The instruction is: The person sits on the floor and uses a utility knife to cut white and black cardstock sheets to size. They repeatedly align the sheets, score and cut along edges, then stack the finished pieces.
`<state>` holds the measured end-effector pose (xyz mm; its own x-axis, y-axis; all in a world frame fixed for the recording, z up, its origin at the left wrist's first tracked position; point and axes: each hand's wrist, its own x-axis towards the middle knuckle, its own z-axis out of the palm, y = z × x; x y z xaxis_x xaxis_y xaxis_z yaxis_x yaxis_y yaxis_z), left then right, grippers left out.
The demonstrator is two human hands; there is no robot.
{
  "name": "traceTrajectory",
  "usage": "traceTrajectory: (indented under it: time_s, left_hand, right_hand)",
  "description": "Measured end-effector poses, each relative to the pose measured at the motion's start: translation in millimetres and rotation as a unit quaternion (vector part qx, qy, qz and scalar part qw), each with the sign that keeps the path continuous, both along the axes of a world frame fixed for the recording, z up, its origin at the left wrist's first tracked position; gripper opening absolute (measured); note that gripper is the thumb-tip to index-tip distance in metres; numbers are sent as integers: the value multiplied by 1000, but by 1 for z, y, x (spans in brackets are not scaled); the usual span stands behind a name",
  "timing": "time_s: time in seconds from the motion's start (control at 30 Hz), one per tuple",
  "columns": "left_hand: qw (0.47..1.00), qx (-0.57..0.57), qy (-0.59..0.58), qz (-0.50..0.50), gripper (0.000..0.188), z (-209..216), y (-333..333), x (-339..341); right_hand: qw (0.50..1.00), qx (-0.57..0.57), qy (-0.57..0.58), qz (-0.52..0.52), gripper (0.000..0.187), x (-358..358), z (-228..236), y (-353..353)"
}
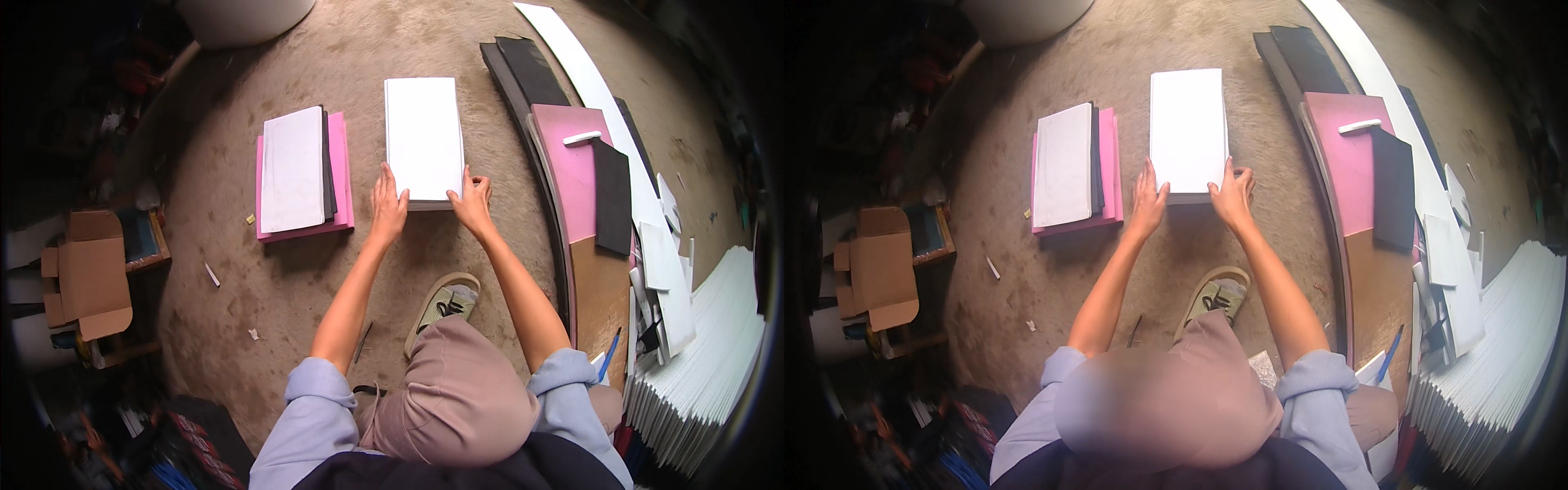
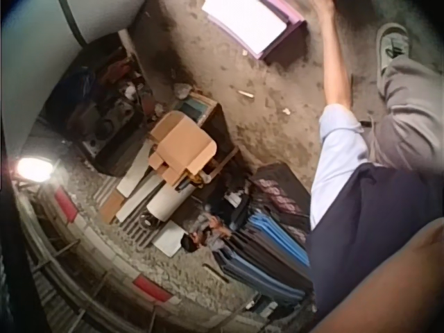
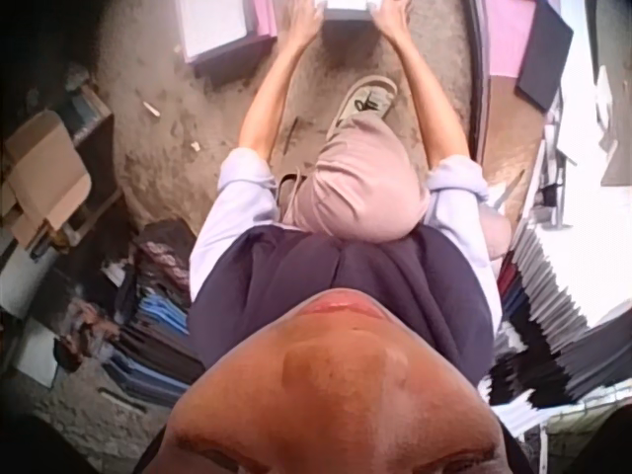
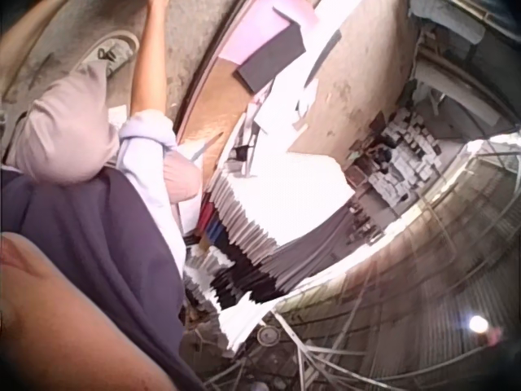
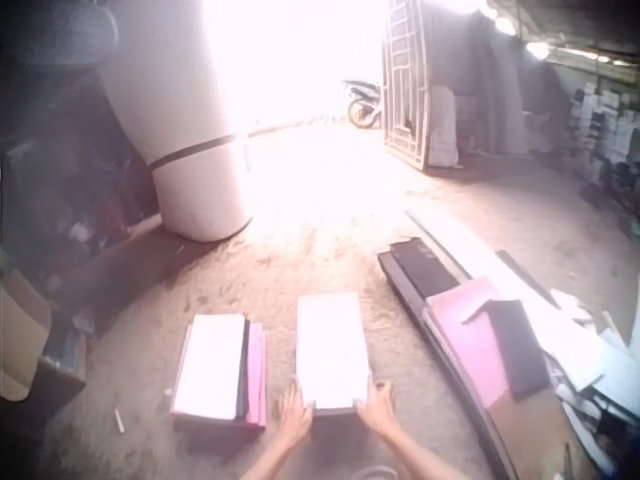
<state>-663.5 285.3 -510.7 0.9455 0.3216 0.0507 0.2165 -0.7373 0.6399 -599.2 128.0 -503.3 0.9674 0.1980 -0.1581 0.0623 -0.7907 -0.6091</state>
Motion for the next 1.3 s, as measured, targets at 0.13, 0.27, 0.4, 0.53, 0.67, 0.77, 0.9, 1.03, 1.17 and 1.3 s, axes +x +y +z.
traceTrajectory:
  time_s: [0.13,0.27,0.4,0.53,0.67,0.77,0.9,1.03,1.17,1.3]
  left_hand:
    - [995,54,-89,8,64,40,-35,-4]
    - [972,-67,-208,-92,53,101,-90,-1]
    - [937,-175,-248,-173,34,132,-152,-2]
    - [903,-228,-203,-303,19,108,-228,-12]
    - [886,-168,-103,-420,17,46,-279,-33]
    - [882,-143,-85,-441,17,15,-313,-43]
    - [888,-125,-77,-436,16,0,-359,-50]
    - [874,-206,-33,-439,14,-4,-397,-57]
    - [741,-158,19,-652,38,3,-428,-76]
    - [566,-24,-105,-817,80,15,-484,-123]
  right_hand:
    - [988,126,-75,-38,44,-9,45,-25]
    - [966,212,-138,-45,22,-33,113,-64]
    - [954,238,-158,-89,17,-59,133,-126]
    - [949,206,-127,-202,15,-109,87,-234]
    - [906,-1,-153,-394,18,-178,1,-351]
    - [832,-164,-187,-496,26,-210,-15,-403]
    - [807,-228,-193,-509,33,-229,-29,-448]
    - [825,-217,-161,-496,33,-237,-36,-457]
    - [776,-177,-216,-565,30,-253,-10,-466]
    - [708,-139,-217,-658,28,-316,4,-514]
